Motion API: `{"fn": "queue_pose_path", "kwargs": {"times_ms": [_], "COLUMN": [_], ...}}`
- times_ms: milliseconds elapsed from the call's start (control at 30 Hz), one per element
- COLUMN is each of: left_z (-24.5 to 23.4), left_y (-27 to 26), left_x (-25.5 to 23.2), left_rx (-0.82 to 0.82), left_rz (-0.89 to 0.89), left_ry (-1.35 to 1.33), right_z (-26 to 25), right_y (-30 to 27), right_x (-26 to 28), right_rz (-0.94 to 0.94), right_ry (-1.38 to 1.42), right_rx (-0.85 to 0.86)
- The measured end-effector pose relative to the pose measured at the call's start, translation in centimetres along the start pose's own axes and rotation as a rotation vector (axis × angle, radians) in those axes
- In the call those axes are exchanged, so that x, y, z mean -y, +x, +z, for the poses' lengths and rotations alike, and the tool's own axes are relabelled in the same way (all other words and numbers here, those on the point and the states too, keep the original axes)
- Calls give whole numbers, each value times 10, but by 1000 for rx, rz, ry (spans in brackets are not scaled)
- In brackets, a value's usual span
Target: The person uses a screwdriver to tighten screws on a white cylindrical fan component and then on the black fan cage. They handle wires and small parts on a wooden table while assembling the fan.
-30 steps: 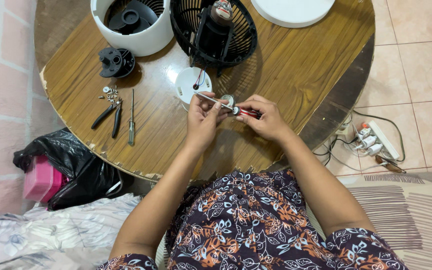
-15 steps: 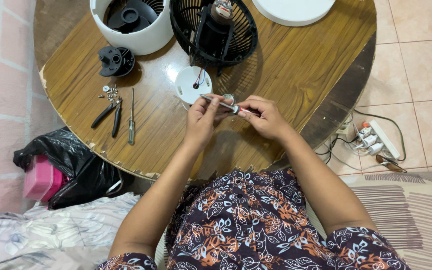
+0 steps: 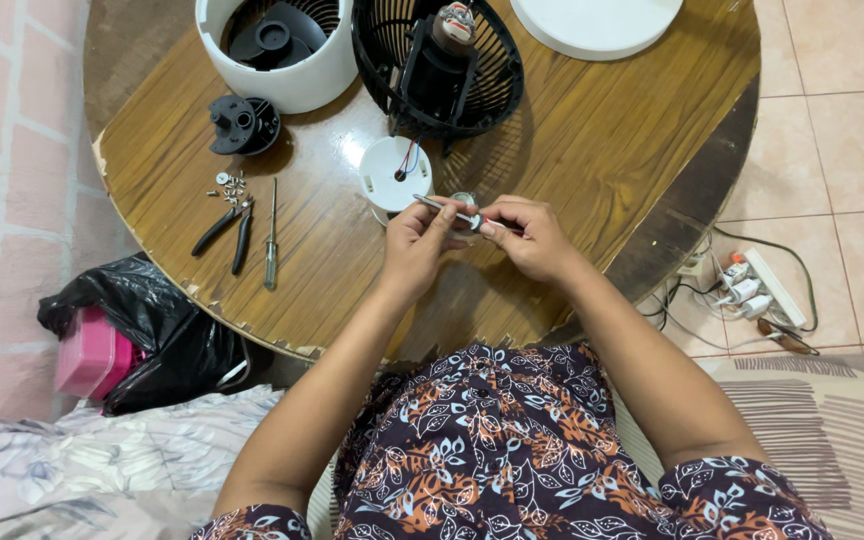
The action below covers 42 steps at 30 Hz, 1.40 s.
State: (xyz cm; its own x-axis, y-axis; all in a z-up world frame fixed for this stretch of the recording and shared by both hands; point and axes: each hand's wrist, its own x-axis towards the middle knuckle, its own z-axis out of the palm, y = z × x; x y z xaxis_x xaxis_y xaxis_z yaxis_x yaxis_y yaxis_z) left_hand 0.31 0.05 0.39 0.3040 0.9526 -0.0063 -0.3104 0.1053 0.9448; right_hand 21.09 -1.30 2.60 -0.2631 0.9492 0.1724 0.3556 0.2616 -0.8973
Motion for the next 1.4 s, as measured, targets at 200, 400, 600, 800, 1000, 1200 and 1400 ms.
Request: {"fn": "queue_pose_path", "kwargs": {"times_ms": [200,400,600,800,1000,1200,1400], "left_z": [8,16,11,12,-3,-45,-87], "left_y": [5,-5,-2,-6,-21,-26,-20], "left_x": [3,19,29,14,-12,-16,-17], "left_rx": [-23,18,1,-18,-101,-324,-416], "left_rz": [-151,-70,-56,60,134,195,312], "left_ry": [143,254,409,551,614,358,860], "right_z": [-6,-26,-48,-49,-46,-37,-5], "right_y": [-1,-14,-26,-28,-22,-14,6], "right_x": [-7,-26,-52,-67,-64,-41,-26], "right_rz": [-3,116,160,181,221,62,-73], "right_ry": [-64,-413,-696,-819,-865,-913,-716], "right_rx": [-41,-228,-390,-451,-434,-499,-306]}}
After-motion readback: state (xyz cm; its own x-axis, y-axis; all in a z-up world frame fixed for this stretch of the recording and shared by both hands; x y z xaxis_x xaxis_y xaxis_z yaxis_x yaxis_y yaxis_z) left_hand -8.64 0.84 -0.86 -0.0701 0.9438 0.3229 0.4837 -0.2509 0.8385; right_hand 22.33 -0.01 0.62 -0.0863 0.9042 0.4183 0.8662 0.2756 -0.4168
